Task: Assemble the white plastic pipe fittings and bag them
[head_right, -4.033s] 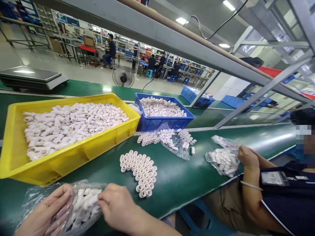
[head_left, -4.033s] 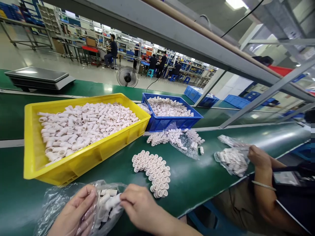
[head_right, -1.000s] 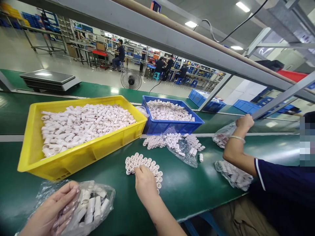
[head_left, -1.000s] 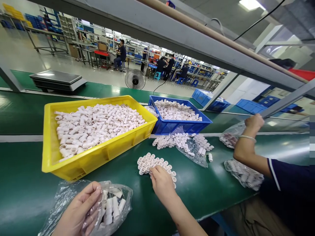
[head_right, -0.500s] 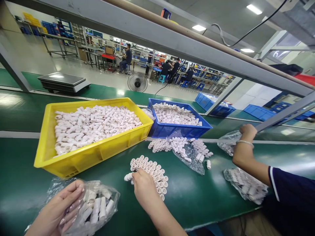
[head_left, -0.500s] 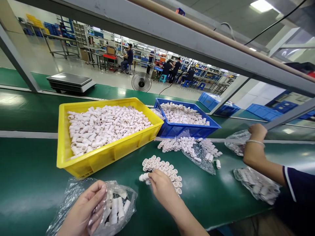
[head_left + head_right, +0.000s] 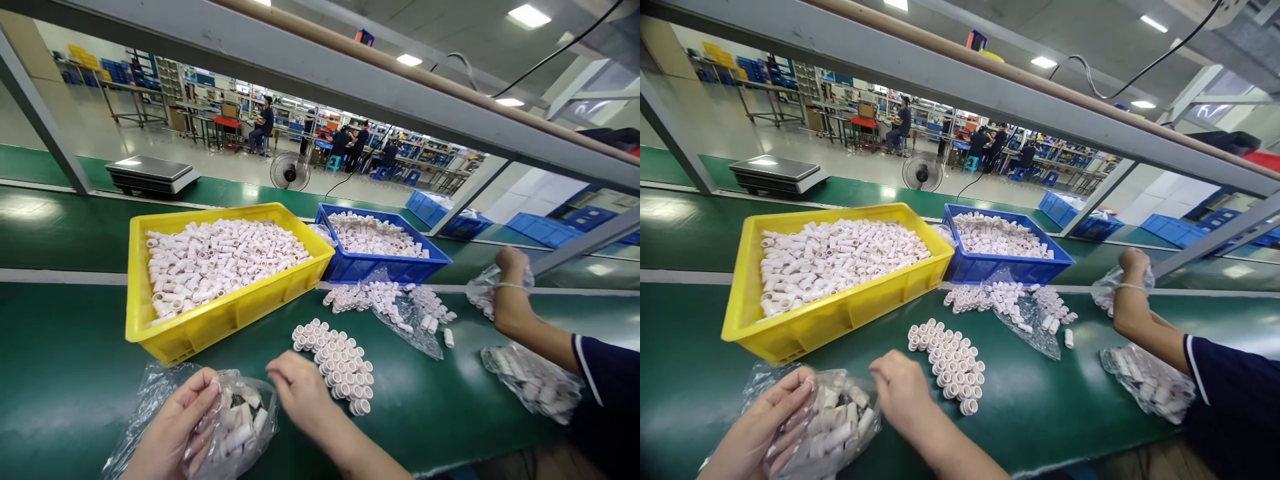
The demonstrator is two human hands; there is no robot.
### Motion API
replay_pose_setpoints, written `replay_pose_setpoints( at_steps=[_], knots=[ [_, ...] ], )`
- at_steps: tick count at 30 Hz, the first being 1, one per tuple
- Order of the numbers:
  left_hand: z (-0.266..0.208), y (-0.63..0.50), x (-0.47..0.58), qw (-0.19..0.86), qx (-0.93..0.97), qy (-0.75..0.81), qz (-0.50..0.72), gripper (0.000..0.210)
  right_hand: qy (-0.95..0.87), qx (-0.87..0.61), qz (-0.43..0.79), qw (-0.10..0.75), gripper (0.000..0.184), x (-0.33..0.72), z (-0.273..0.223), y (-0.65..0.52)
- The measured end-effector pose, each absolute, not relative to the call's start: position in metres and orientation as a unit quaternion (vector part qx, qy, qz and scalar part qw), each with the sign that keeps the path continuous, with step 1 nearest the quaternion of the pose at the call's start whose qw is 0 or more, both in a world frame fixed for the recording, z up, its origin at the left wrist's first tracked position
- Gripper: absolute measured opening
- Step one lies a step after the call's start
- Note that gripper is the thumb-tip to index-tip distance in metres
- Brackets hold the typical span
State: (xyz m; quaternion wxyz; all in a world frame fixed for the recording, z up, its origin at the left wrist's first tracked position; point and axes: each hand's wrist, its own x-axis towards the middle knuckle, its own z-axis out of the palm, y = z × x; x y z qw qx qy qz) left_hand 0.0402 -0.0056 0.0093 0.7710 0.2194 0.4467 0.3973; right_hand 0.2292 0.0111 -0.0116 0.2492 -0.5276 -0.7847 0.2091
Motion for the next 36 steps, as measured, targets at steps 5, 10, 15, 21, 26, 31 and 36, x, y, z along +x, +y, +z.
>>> replay_pose_setpoints(
  at_steps=[5,10,15,21,26,31,36],
  knots=[
    [0.012,-0.005,0.040,0.762,0.216,0.461,0.400,0.029,-0.736,-0.672,0.042,0.071,0.026,0.272,-0.018,0.041],
    [0.011,-0.005,0.041,0.768,0.223,0.450,0.397,0.028,-0.729,-0.684,0.025,-0.014,0.023,0.276,-0.036,0.052],
    [0.011,-0.003,0.037,0.771,0.213,0.442,0.407,0.027,-0.743,-0.669,0.036,0.000,0.025,0.273,-0.018,0.043],
    [0.005,-0.001,0.038,0.782,0.213,0.418,0.410,0.020,-0.793,-0.545,0.226,0.152,0.019,0.254,0.037,-0.001],
    [0.008,-0.003,0.044,0.777,0.217,0.413,0.423,0.020,-0.818,-0.468,0.289,0.167,0.015,0.208,0.023,-0.014],
    [0.009,-0.003,0.040,0.768,0.215,0.422,0.431,0.020,-0.812,-0.458,0.271,0.241,0.025,0.209,0.010,0.004],
    [0.007,-0.002,0.037,0.763,0.205,0.430,0.436,0.021,-0.767,-0.608,0.111,0.172,0.026,0.258,0.004,0.046]
  ],
)
